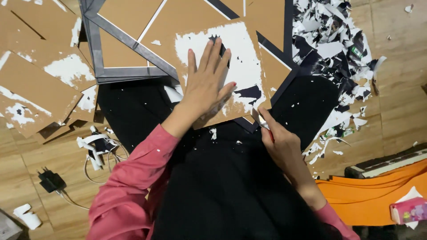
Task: Peeling and scraping paper scraps off cardboard sheets using hands and a utility knife
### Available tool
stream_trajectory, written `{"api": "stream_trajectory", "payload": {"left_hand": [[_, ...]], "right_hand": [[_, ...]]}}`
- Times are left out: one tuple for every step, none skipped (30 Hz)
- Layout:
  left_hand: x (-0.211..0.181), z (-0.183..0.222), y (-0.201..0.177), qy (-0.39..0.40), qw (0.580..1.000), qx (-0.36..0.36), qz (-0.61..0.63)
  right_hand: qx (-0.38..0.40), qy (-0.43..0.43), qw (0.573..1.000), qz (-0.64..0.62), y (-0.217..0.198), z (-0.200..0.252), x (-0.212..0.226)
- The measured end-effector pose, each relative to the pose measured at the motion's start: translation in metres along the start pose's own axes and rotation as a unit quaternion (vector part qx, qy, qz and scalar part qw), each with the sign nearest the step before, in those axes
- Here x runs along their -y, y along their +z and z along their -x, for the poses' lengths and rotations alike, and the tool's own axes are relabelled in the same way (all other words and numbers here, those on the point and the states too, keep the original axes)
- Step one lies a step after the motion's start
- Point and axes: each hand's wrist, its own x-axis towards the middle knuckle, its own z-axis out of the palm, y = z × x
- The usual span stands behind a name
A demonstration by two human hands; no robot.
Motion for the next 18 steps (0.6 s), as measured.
{"api": "stream_trajectory", "payload": {"left_hand": [[0.002, -0.005, 0.001, 0.005, 1.000, -0.011, -0.010], [0.004, -0.011, 0.003, 0.009, 0.999, -0.022, -0.021], [0.005, -0.013, 0.005, 0.007, 1.000, -0.021, -0.019], [0.006, -0.015, 0.008, 0.008, 1.000, -0.017, -0.018], [0.006, -0.017, 0.011, 0.010, 1.000, -0.012, -0.018], [0.006, -0.016, 0.010, 0.011, 1.000, -0.011, -0.016], [0.005, -0.015, 0.008, 0.020, 0.997, -0.019, -0.078], [0.004, -0.014, 0.007, 0.031, 0.990, -0.027, -0.139], [0.004, -0.015, 0.008, 0.032, 0.990, -0.025, -0.137], [0.005, -0.016, 0.008, 0.039, 0.992, -0.022, -0.120], [0.005, -0.016, 0.008, 0.045, 0.993, -0.019, -0.104], [0.002, -0.018, 0.012, 0.044, 0.993, -0.021, -0.105], [0.000, -0.020, 0.016, 0.094, 0.994, -0.032, -0.045], [-0.002, -0.020, 0.020, 0.140, 0.989, -0.041, 0.016], [-0.010, -0.023, 0.022, 0.137, 0.990, -0.042, 0.013], [-0.015, -0.025, 0.023, 0.179, 0.982, -0.044, 0.032], [-0.021, -0.028, 0.023, 0.221, 0.973, -0.046, 0.050], [-0.021, -0.030, 0.031, 0.214, 0.975, -0.047, 0.042]], "right_hand": [[-0.002, -0.016, 0.998, 0.054, 0.001, -0.001, -0.003], [-0.003, -0.031, 0.994, 0.107, 0.002, -0.002, -0.006], [0.000, -0.033, 0.994, 0.108, -0.004, -0.007, -0.005], [0.021, -0.006, 0.995, 0.094, -0.009, -0.010, -0.003], [0.042, 0.020, 0.996, 0.080, -0.015, -0.014, -0.002], [0.043, 0.022, 0.996, 0.081, -0.020, -0.020, 0.000], [0.102, 0.063, 0.992, 0.033, -0.025, -0.026, 0.002], [0.160, 0.104, 0.982, -0.016, -0.031, -0.031, 0.003], [0.160, 0.107, 0.981, -0.015, -0.028, -0.034, 0.001], [0.157, 0.112, 0.981, -0.026, -0.025, -0.038, -0.001], [0.154, 0.117, 0.980, -0.036, -0.023, -0.042, -0.003], [0.152, 0.114, 0.981, -0.036, -0.024, -0.047, -0.004], [0.180, 0.131, 0.974, -0.048, -0.025, -0.052, -0.004], [0.211, 0.146, 0.965, -0.061, -0.025, -0.057, -0.003], [0.212, 0.142, 0.965, -0.062, -0.026, -0.057, -0.006], [0.178, 0.164, 0.962, -0.123, -0.025, -0.058, -0.009], [0.144, 0.186, 0.954, -0.184, -0.024, -0.059, -0.011], [0.147, 0.177, 0.955, -0.189, -0.024, -0.057, -0.006]]}}
